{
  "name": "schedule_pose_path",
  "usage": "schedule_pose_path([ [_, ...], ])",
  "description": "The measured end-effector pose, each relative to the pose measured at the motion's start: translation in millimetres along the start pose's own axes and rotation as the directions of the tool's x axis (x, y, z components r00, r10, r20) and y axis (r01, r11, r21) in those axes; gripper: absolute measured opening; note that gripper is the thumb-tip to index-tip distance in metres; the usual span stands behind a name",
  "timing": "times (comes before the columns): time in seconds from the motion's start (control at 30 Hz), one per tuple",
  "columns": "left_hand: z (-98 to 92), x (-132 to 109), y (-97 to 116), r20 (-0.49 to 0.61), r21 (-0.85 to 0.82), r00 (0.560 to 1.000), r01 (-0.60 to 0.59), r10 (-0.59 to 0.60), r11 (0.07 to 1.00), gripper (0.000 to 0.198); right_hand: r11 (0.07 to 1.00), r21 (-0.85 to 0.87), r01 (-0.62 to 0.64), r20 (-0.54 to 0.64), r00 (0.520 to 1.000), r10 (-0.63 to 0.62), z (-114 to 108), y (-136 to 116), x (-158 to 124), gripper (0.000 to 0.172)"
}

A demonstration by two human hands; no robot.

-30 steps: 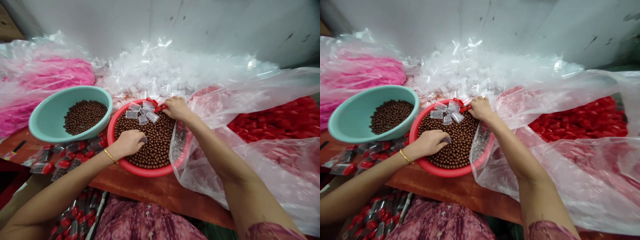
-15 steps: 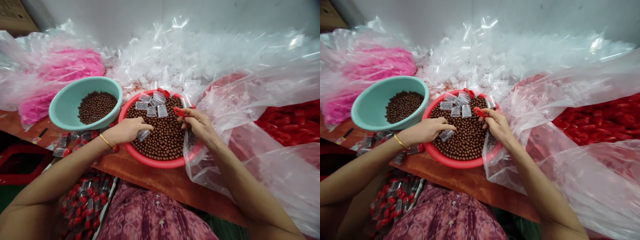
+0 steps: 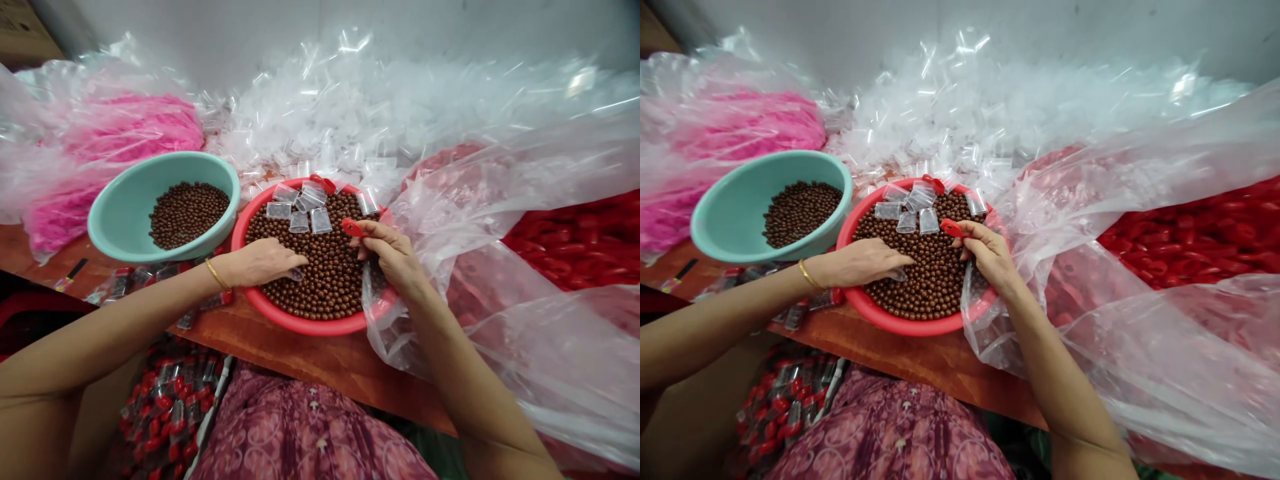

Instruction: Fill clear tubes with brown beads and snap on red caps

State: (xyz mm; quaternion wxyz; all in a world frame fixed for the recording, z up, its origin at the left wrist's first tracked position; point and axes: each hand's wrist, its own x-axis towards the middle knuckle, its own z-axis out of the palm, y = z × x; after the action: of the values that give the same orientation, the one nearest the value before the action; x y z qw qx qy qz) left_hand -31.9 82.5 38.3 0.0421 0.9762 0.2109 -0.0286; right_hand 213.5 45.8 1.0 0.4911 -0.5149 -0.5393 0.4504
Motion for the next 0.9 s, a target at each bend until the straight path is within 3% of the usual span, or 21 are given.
schedule_pose_path([
  [0.13, -17.3, 1, 3, 0.199, 0.125, 0.956, 0.194, -0.216, 0.973, 0.026, 1.000, 0.023, -0.016, -0.008, 1.000, 0.017, -1, 1, 1, 0.029],
  [0.23, -13.7, 11, 9, 0.268, 0.125, 0.931, 0.223, -0.249, 0.967, 0.024, 1.000, -0.003, -0.027, -0.002, 1.000, 0.027, -2, 0, 0, 0.031],
  [0.4, 14.8, 44, 24, 0.233, -0.020, 0.955, 0.193, -0.183, 0.981, 0.025, 0.999, -0.027, -0.035, 0.003, 0.999, 0.035, -1, 0, -1, 0.032],
  [0.57, 26.4, 66, 22, 0.155, -0.326, 0.931, 0.363, -0.329, 0.873, 0.021, 1.000, 0.006, -0.027, 0.002, 1.000, 0.027, -2, 0, -1, 0.030],
  [0.63, 27.9, 66, 17, 0.114, -0.543, 0.933, 0.346, -0.341, 0.765, 0.019, 1.000, 0.019, -0.016, 0.003, 1.000, 0.016, -2, 1, -1, 0.029],
  [0.73, 28.0, 58, 11, 0.088, -0.872, 0.947, 0.222, -0.308, 0.436, 0.023, 1.000, 0.024, -0.006, -0.005, 1.000, 0.006, -2, 1, -1, 0.028],
  [0.8, 25.9, 49, 11, 0.078, -0.969, 0.955, 0.141, -0.288, 0.204, 0.026, 1.000, 0.016, -0.003, -0.019, 1.000, 0.003, -1, 2, 0, 0.028],
  [0.9, 20.8, 36, 14, 0.062, -0.998, 0.949, 0.061, -0.309, -0.014, 0.026, 0.999, -0.041, -0.004, -0.041, 0.999, 0.002, 2, 3, 3, 0.028],
])
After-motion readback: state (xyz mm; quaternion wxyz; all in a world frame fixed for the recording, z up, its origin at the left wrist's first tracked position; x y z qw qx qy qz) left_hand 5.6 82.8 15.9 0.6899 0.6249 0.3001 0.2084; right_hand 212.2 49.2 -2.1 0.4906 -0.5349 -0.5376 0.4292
